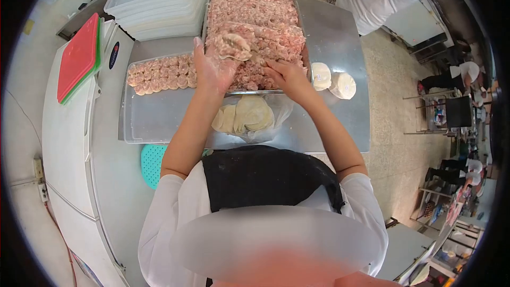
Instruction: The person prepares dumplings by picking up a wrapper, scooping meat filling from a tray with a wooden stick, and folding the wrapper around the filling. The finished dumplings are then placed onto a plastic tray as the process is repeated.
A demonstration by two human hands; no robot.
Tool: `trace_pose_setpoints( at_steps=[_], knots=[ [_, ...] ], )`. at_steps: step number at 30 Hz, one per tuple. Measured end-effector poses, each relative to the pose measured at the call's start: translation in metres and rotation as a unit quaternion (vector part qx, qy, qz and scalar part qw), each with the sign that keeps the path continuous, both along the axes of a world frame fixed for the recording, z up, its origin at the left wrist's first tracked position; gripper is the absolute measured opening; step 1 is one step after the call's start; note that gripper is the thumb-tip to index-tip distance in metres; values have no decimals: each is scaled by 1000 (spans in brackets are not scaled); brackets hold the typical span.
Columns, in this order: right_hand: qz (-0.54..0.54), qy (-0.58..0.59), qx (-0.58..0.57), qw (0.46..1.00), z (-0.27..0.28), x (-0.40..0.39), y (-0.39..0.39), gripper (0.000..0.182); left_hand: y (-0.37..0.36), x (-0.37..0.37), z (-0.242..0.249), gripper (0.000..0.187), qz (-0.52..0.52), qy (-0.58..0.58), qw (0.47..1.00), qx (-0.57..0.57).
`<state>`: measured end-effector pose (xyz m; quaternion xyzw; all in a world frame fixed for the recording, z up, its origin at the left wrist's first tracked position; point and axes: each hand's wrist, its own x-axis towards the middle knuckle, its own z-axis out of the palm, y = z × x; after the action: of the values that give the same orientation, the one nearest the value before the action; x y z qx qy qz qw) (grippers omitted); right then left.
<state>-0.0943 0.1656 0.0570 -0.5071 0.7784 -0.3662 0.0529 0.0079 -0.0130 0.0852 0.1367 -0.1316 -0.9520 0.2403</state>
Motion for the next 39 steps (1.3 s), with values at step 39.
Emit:
trace_pose_setpoints(
  at_steps=[39],
  knots=[
    [54, 177, 68, 980, 78, 313, 120, 28, 110, 331, -11, 32, 43, 51, 994, 83]
  ],
)
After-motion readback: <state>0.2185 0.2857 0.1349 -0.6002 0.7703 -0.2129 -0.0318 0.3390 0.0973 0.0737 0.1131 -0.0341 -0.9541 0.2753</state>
